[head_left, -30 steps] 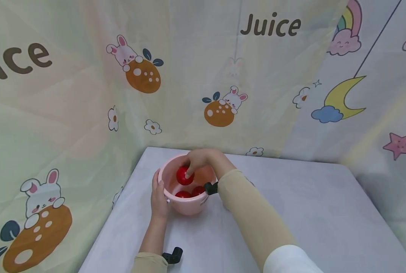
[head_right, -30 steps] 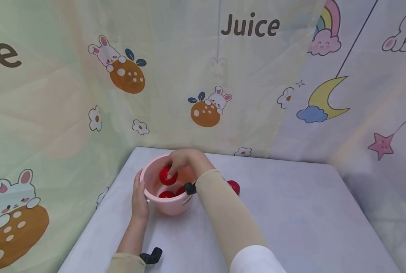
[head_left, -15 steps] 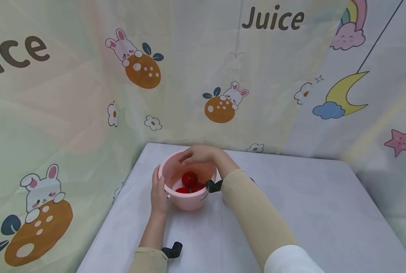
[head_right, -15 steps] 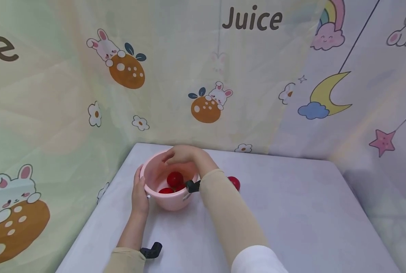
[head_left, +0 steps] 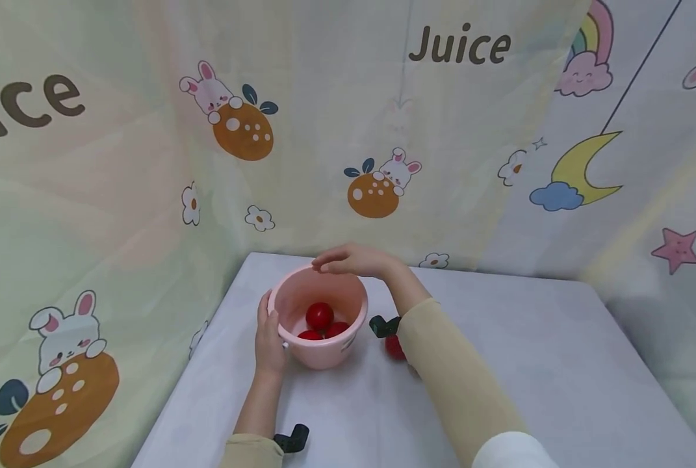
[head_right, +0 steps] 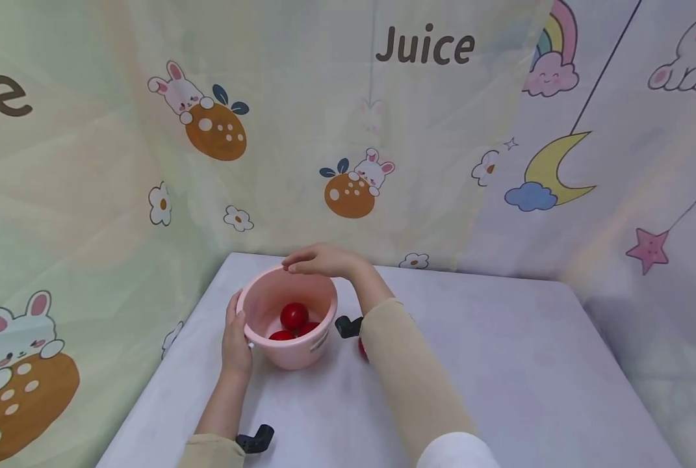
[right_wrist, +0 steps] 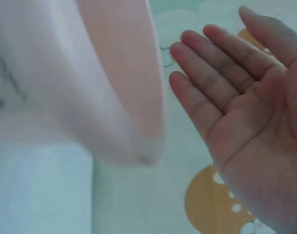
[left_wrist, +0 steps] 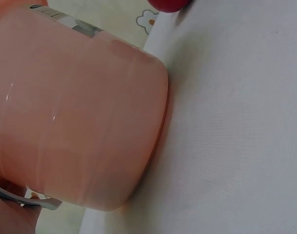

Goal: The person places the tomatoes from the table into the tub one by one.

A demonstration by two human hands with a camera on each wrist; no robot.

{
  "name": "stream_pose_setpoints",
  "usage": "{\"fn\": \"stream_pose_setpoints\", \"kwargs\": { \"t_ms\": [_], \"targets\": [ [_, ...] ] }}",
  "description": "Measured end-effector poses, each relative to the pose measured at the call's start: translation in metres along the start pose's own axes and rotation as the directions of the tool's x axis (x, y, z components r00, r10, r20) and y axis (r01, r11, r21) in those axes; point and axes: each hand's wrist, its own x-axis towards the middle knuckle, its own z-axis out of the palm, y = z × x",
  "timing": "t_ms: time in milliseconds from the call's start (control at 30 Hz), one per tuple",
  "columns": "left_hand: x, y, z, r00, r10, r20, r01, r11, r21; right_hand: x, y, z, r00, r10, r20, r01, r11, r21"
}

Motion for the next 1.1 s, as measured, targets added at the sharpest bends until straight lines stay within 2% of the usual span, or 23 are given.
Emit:
{"fn": "stream_pose_setpoints", "kwargs": {
  "t_ms": [233,467,700,1033,1100],
  "targets": [
    [-0.003,0.003,0.002,0.999,0.032,0.007,-0.032,0.999,-0.007,-0.041,-0.001,-0.021,0.992,-0.053,-0.116,0.063,0.994,0.085],
    [-0.004,0.003,0.002,1.000,0.022,0.001,-0.022,1.000,0.022,-0.085,0.024,-0.035,0.971,-0.072,-0.230,0.107,0.984,0.145],
    [-0.004,0.002,0.002,1.000,0.025,-0.011,-0.024,0.999,0.026,-0.114,0.051,-0.034,0.952,-0.043,-0.302,0.097,0.981,0.167],
    [-0.006,0.001,0.002,0.999,0.044,-0.002,-0.044,0.999,0.007,-0.153,0.075,-0.027,0.940,0.008,-0.342,0.065,0.977,0.203],
    [-0.006,0.002,0.003,0.999,0.049,0.005,-0.049,0.999,0.000,-0.161,0.083,-0.022,0.935,0.037,-0.353,0.037,0.979,0.202]
  ]
}}
